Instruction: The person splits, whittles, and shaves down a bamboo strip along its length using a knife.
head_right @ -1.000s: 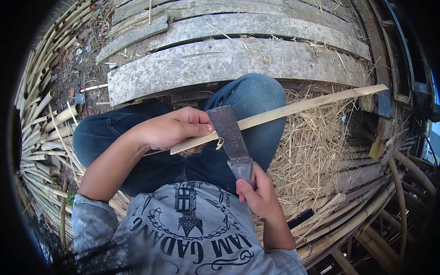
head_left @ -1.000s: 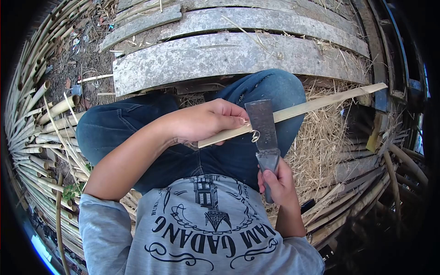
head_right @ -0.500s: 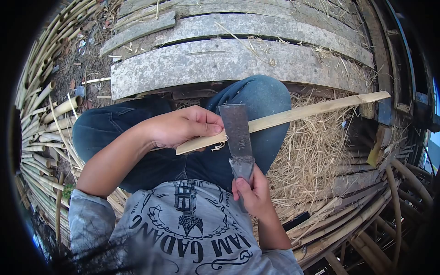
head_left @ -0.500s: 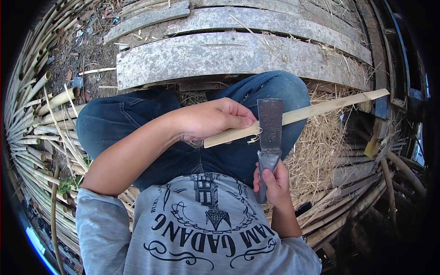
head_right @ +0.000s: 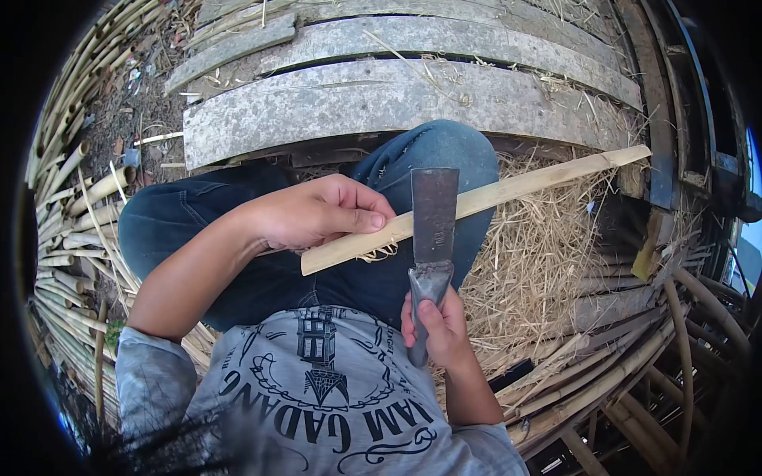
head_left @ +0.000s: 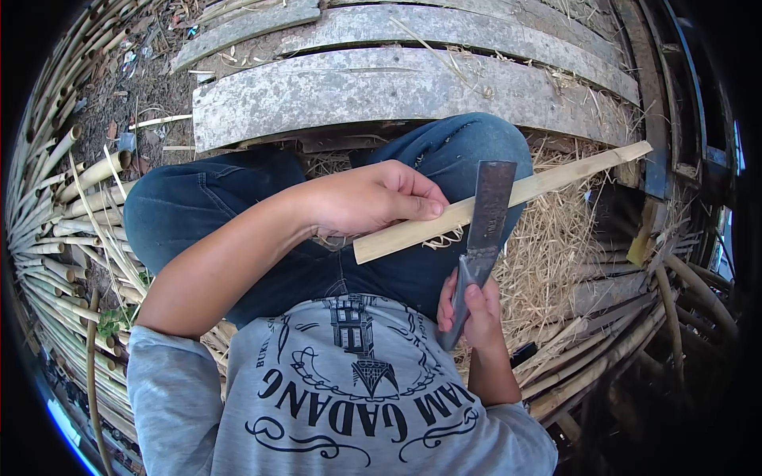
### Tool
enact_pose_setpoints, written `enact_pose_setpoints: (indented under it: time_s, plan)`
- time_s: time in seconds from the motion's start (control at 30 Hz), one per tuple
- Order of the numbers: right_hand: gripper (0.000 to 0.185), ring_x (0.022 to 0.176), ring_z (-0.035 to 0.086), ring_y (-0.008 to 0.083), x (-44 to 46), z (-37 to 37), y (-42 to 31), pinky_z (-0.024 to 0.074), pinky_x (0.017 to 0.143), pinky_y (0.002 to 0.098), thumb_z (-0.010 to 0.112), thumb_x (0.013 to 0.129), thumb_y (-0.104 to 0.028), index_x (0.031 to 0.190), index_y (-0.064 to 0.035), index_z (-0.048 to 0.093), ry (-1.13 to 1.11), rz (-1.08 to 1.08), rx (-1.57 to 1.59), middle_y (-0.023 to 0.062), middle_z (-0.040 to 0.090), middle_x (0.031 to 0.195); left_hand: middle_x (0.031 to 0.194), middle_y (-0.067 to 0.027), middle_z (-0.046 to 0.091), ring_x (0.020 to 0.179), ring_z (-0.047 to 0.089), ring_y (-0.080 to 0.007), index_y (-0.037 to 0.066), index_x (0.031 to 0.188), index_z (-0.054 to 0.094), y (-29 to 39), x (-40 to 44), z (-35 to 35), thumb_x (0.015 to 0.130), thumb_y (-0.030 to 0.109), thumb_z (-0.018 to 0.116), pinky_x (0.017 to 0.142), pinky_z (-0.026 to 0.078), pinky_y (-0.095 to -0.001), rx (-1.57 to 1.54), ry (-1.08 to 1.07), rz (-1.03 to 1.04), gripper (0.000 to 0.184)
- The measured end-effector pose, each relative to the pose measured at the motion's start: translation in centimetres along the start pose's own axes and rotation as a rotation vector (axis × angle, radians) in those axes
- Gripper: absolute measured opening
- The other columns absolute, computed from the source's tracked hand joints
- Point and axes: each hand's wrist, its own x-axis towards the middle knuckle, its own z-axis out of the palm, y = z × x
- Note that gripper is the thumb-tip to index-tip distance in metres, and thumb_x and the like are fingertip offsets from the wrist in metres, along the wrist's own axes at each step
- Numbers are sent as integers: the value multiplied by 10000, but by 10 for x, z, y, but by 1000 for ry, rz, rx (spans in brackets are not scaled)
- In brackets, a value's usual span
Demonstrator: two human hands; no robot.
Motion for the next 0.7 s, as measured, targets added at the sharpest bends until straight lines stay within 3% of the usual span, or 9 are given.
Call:
enact_pose_setpoints:
  time_s: [0.13, 0.2, 0.27, 0.37, 0.47, 0.57, 0.7]
  plan:
    - [389, 469, 511, 124, 2, 7, -5, 436, 452, 247, 530, 979, -372, 1055, 7, 485, -78, 34, -284, 100, 541, 651, 901, 21, 667, 792, 564, -30, -3, 1079, 675, -7, 2, -8, 988, 209, 573, 726, 465, -205, 121, 22, -27, 253]
    - [381, 467, 510, 123, 4, 6, -1, 429, 451, 241, 531, 979, -361, 1063, 8, 487, -69, -21, -284, 102, 543, 651, 917, 14, 673, 807, 569, -31, -5, 1089, 675, -8, 3, -5, 988, 203, 571, 747, 468, -201, 41, 0, 57, 254]
    - [372, 469, 509, 116, 4, 11, 2, 414, 453, 233, 549, 973, -340, 1071, 13, 487, 15, -20, -91, 101, 548, 654, 921, 12, 674, 813, 570, -30, -5, 1087, 676, -10, 4, -3, 989, 203, 570, 756, 468, -199, 19, 4, 62, 254]
    - [301, 511, 518, 77, 6, 12, -4, 412, 492, 207, 527, 985, -261, 1070, 26, 493, -58, -6, -205, 54, 557, 678, 928, 12, 676, 822, 570, -29, -5, 1085, 677, -11, 5, -5, 990, 204, 570, 765, 469, -198, 18, -7, 70, 253]
    - [389, 466, 508, 125, 5, 7, 7, 427, 450, 243, 527, 979, -361, 1067, 16, 483, 4, -60, -146, 107, 542, 650, 936, 17, 675, 841, 568, -25, 3, 1089, 676, -17, 6, -4, 989, 212, 574, 770, 467, -199, 5, -5, 74, 253]
    - [380, 466, 508, 126, 8, 9, 2, 431, 448, 246, 522, 980, -356, 1068, 12, 483, -55, -50, -318, 109, 542, 652, 932, 14, 674, 835, 571, -24, 1, 1080, 674, -23, 9, -6, 990, 189, 564, 755, 470, -197, 6, 13, 92, 236]
    - [387, 469, 506, 120, 8, 4, 8, 428, 453, 241, 548, 969, -353, 1066, 16, 483, -39, -68, -161, 104, 542, 655, 913, 9, 675, 794, 574, -22, -6, 1060, 672, -12, 5, -2, 985, 132, 539, 714, 473, -194, -9, 34, 118, 206]
